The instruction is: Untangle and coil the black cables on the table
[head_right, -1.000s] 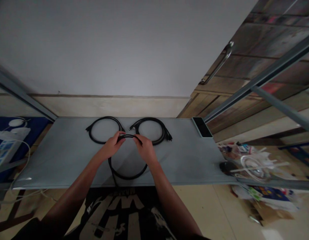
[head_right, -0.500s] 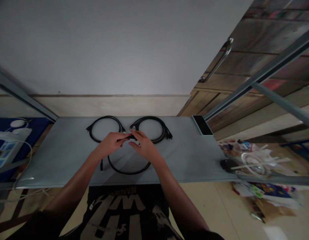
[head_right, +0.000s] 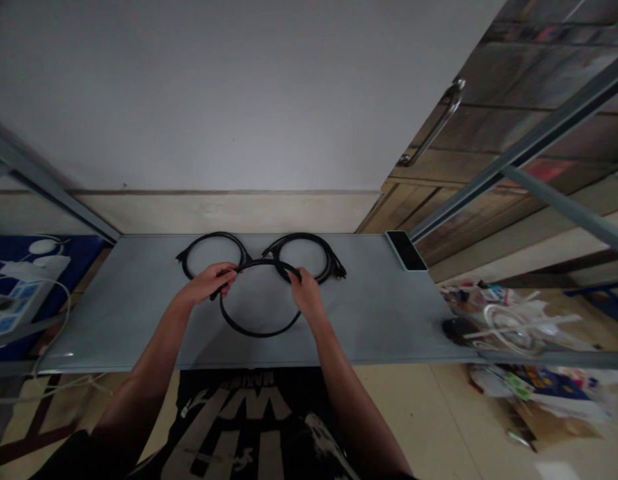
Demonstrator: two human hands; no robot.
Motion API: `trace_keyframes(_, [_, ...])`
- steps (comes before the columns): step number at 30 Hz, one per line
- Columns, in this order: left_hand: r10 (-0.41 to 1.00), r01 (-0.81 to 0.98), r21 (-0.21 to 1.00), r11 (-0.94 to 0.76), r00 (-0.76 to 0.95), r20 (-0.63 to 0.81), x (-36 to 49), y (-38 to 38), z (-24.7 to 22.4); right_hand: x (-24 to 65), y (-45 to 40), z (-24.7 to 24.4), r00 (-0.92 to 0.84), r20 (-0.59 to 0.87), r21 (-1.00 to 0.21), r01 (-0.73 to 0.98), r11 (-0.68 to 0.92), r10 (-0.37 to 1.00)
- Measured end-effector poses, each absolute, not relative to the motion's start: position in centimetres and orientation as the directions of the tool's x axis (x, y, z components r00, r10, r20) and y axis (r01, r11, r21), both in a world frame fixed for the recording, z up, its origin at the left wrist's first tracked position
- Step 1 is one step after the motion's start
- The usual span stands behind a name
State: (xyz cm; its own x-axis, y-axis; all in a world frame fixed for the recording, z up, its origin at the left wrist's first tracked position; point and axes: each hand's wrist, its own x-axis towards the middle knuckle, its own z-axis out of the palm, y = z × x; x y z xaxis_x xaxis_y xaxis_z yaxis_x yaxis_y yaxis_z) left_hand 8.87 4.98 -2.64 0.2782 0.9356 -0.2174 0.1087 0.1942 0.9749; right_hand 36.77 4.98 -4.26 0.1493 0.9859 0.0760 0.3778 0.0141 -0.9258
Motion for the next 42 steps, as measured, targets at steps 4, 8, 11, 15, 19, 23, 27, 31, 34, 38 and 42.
trace_keyframes(4, [0.948, 0.171, 0.953, 0.251, 0.155, -0.278, 9.3, 4.5, -4.5, 37.2, 4.3, -5.9, -0.097, -0.065, -0.926, 0.377, -0.024, 0.993])
trace_keyframes(8, [0.929, 0.219, 0.948, 0.23, 0.24, -0.281, 9.6, 2.9, -4.6, 38.0, 3.9, -5.6, -0.199, 0.015, -0.943, 0.324, 0.08, 0.98])
trace_keyframes(11, [0.923, 0.216, 0.965, 0.149, 0.32, -0.214, 8.6, 2.0, -4.2, 38.0, 4.1, -5.3, -0.224, 0.078, -0.925, 0.347, 0.154, 0.971])
trace_keyframes(15, [0.963, 0.339, 0.939, 0.061, 0.228, -0.145, 5.7, 3.1, -3.6, 35.7, 5.6, -5.4, -0.311, 0.158, -0.877, 0.392, 0.278, 0.937])
trace_keyframes(19, [0.998, 0.629, 0.777, -0.027, -0.024, 0.054, 1.8, 7.7, -3.0, 30.1, 9.6, -5.2, -0.359, 0.222, -0.762, 0.517, 0.391, 0.907])
trace_keyframes(23, [0.99, 0.847, 0.532, -0.01, -0.066, 0.125, -1.2, 12.9, -3.0, 24.1, 15.2, -4.9, -0.349, 0.196, -0.603, 0.694, 0.393, 0.916])
trace_keyframes(27, [0.987, 0.889, 0.457, 0.041, -0.107, 0.119, -2.3, 15.9, -4.1, 20.7, 18.9, -5.6, -0.394, 0.13, -0.463, 0.787, 0.407, 0.91])
trace_keyframes(31, [0.99, 0.917, 0.393, 0.06, -0.105, 0.093, -2.7, 16.9, -5.8, 19.7, 19.4, -7.0, -0.368, 0.141, -0.425, 0.816, 0.392, 0.919])
trace_keyframes(34, [0.993, 0.931, 0.361, 0.055, -0.088, 0.075, -2.9, 17.1, -6.8, 19.7, 19.1, -7.9, -0.374, 0.142, -0.39, 0.83, 0.399, 0.916])
trace_keyframes(38, [0.992, 0.941, 0.33, 0.076, -0.105, 0.071, -3.0, 17.2, -7.5, 19.3, 19.3, -8.5, -0.415, 0.124, -0.356, 0.829, 0.431, 0.901])
trace_keyframes(42, [0.988, 0.944, 0.316, 0.095, -0.129, 0.088, -2.6, 17.2, -7.5, 18.9, 19.1, -8.3, -0.415, 0.122, -0.341, 0.835, 0.431, 0.901])
